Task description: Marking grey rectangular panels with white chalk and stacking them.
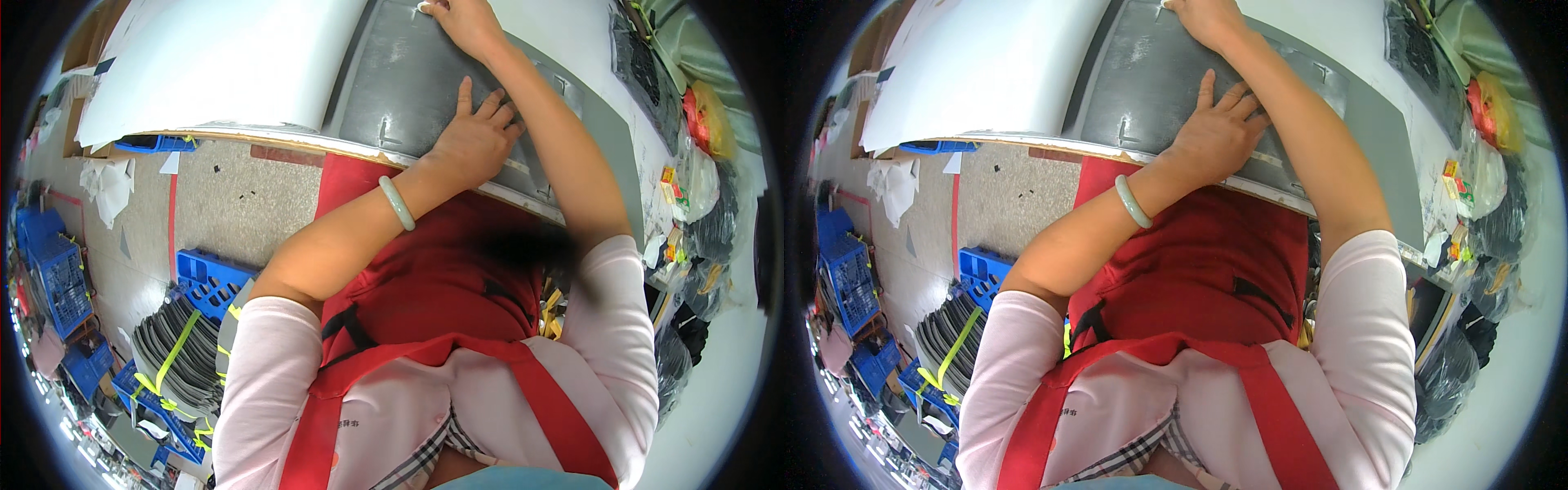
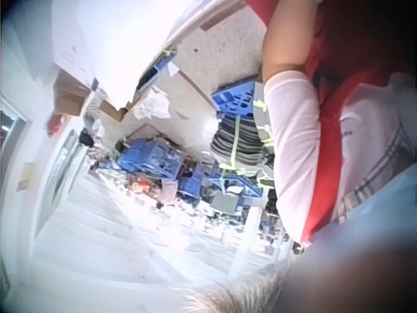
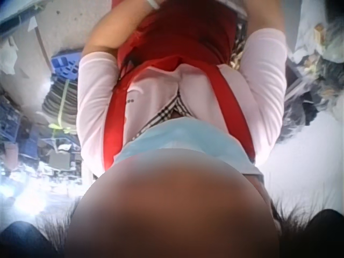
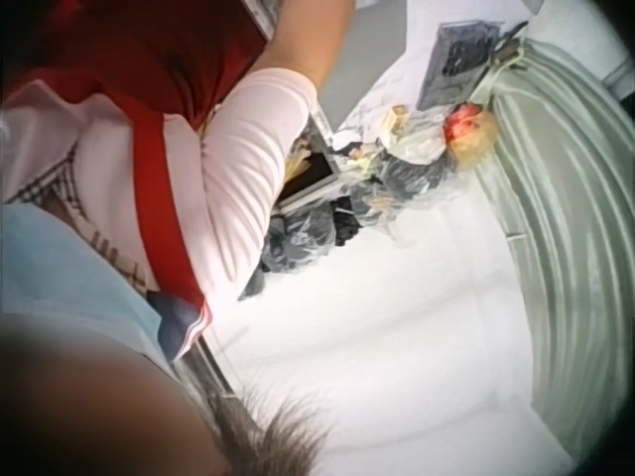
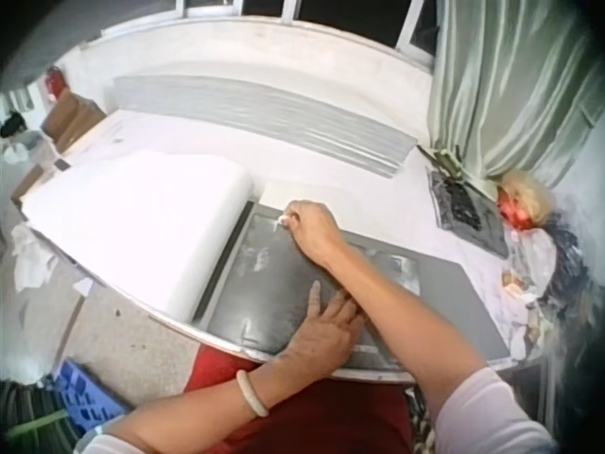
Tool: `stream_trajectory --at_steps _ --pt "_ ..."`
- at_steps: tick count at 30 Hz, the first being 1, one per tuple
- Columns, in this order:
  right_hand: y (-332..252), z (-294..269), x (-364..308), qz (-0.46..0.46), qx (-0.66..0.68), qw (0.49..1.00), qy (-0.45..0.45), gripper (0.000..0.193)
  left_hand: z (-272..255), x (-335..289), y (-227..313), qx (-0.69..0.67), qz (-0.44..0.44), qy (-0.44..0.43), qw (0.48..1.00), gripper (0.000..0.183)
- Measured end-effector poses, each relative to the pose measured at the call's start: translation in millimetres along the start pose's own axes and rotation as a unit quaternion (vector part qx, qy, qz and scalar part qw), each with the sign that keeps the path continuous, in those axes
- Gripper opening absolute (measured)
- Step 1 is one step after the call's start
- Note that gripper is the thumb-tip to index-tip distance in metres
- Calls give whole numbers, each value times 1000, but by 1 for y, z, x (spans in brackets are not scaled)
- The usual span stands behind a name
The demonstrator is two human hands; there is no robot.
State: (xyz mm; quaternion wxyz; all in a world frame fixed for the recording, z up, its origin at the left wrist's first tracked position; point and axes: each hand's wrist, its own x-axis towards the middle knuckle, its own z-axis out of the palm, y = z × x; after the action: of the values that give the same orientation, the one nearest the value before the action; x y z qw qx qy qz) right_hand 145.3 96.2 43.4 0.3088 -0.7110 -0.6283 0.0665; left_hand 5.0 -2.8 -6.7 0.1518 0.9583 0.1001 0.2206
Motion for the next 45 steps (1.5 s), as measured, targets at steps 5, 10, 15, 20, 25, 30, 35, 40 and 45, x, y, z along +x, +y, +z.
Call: stream_trajectory --at_steps 5,10,15,20,25,30,35,40,45 --pt "6 11 11 -62 -118 991 2 18 -4 4 2 8 17 0 1000 40" --pt "-6 10 16 -3 -141 990 -25 17 0 -3 -3 14 5 17 1000 38" --pt "24 18 14 188 177 966 -9 8 -2 1 1 12 14 20 1000 36" --pt "20 25 23 192 155 969 -17 9 -9 2 2 36 18 -21 999 35" --pt "18 14 -1 227 221 946 -66 10 0 0 -1 -11 21 27 999 34" --pt "-53 -3 -67 202 277 923 -175 15 11 -1 -1 56 13 -23 998 37" --pt "-88 3 -99 169 249 923 -240 14 14 -9 -8 8 54 73 996 49" --pt "-94 13 -108 139 163 958 -193 16 -9 -1 -5 26 41 -42 998 51" --pt "-103 8 -103 125 154 947 -254 16 -1 -6 -8 15 36 -7 999 50"
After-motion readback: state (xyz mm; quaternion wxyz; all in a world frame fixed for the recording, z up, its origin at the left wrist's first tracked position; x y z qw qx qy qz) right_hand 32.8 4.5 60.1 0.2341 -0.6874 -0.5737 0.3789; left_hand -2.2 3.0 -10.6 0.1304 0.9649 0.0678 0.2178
